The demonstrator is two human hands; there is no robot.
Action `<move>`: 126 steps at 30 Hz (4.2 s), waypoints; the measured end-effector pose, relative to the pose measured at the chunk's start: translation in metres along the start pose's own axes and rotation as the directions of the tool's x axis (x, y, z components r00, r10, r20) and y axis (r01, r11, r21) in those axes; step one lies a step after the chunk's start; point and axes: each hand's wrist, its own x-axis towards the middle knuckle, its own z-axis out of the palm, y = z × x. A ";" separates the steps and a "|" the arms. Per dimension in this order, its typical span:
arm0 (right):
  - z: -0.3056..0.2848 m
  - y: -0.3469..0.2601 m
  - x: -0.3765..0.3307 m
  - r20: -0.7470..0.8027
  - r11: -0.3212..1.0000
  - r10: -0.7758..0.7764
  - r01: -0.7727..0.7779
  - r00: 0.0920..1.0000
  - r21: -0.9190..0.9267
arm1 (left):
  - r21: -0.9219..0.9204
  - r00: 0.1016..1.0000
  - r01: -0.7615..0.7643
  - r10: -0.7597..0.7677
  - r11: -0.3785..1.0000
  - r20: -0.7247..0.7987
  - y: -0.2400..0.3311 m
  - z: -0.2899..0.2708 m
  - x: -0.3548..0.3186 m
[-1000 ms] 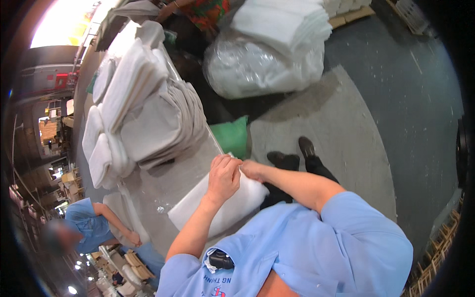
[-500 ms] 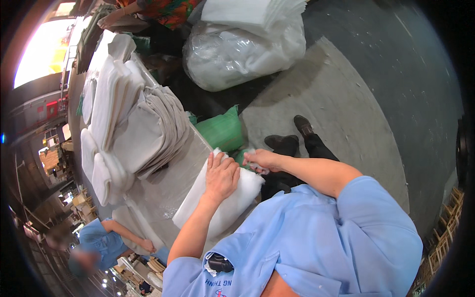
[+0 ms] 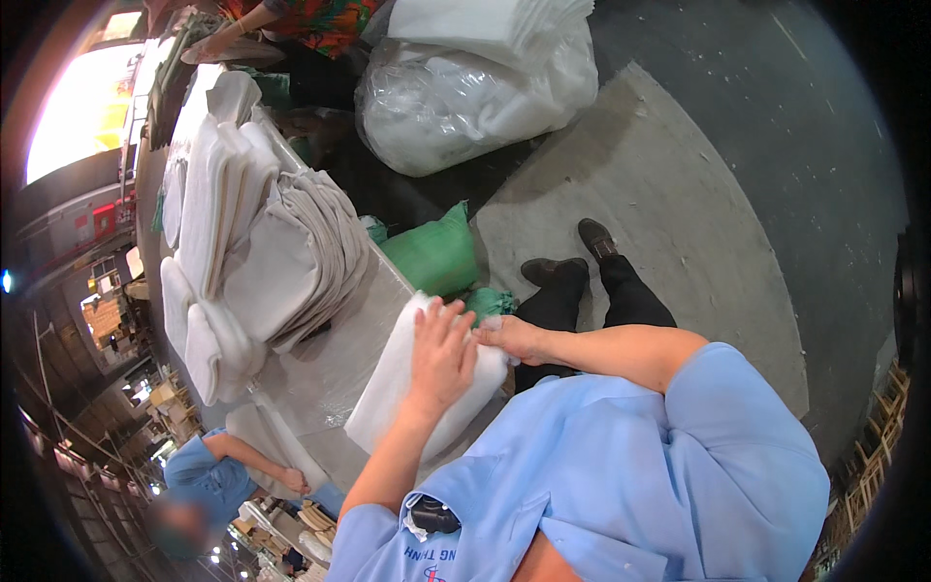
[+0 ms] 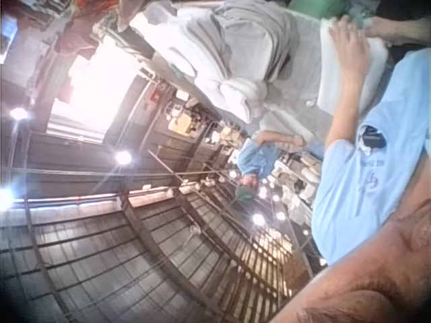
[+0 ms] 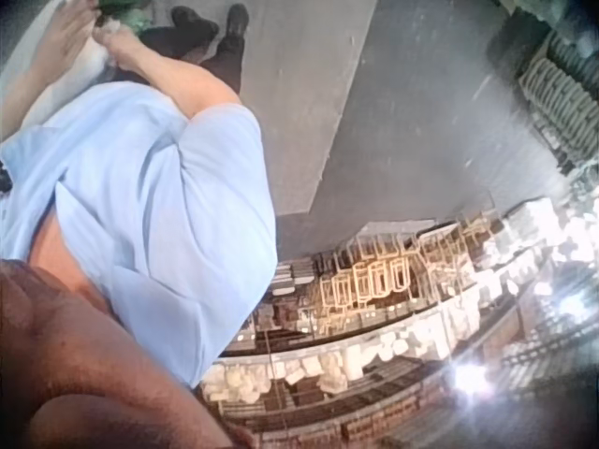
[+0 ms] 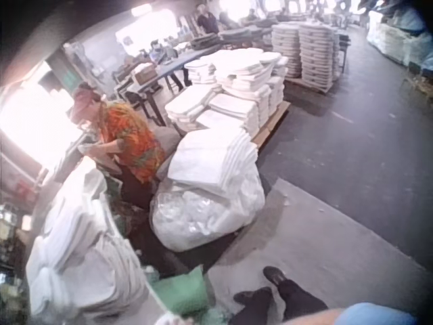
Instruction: The person inserts white foam inserts into gray fabric cushion covers at a work table. They repeatedly pick up foam, align it with the cover opening, push it inside, and smooth the cover. Coworkers perform similar actions nearby.
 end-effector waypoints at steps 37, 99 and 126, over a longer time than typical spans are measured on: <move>-0.026 0.016 0.021 -0.246 0.834 0.080 -0.200 0.966 -0.515 | 0.197 0.999 0.021 -0.028 0.980 0.032 0.009 0.070 -0.015; 0.184 -0.135 0.063 0.015 0.625 -0.605 0.486 0.796 -0.611 | -0.280 0.827 0.465 -0.525 0.840 -0.202 -0.044 -0.126 -0.079; 0.168 -0.103 0.121 -0.257 0.614 -0.573 0.199 0.779 -0.764 | -0.137 0.815 0.530 -0.547 0.837 -0.189 -0.068 -0.132 0.008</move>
